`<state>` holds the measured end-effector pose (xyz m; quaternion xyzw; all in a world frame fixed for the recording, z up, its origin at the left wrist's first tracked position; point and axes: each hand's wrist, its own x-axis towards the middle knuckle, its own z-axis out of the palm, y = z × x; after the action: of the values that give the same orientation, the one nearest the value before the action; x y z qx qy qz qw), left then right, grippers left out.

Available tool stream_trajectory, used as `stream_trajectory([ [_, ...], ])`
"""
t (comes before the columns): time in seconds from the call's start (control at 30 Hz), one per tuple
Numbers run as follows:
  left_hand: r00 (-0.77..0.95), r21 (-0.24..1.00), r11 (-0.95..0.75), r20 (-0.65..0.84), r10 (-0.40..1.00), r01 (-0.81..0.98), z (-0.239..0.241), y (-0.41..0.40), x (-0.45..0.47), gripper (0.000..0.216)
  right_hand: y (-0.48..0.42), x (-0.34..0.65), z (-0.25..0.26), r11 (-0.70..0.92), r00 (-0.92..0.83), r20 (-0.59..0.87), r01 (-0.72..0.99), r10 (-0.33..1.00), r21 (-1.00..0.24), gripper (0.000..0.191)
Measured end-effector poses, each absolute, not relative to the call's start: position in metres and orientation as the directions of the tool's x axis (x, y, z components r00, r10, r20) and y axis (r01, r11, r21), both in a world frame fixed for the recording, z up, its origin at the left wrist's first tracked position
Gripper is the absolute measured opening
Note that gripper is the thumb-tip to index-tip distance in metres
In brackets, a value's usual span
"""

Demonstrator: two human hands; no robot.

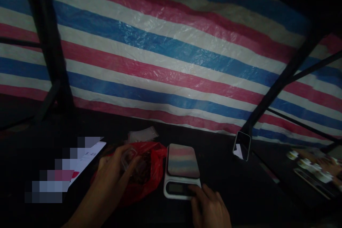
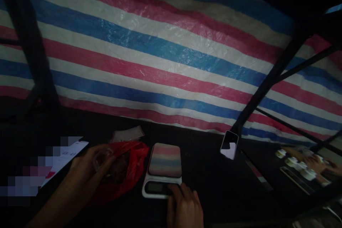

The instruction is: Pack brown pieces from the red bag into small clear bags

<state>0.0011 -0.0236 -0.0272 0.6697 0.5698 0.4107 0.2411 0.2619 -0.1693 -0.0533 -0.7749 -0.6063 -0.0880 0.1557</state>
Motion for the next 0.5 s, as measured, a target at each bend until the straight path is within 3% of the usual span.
stream_trajectory([
  [0.17,0.014,0.802,-0.221,0.257,0.966,0.555,-0.026,-0.025,0.009,0.060,-0.162,0.252,-0.047,-0.271,0.302,0.285,0.952,0.910,-0.145,0.041],
  [0.5,0.111,0.781,-0.269,0.251,0.962,0.564,-0.024,-0.024,0.024,0.052,-0.151,0.232,-0.038,-0.359,0.384,0.216,0.922,0.898,-0.145,0.032],
])
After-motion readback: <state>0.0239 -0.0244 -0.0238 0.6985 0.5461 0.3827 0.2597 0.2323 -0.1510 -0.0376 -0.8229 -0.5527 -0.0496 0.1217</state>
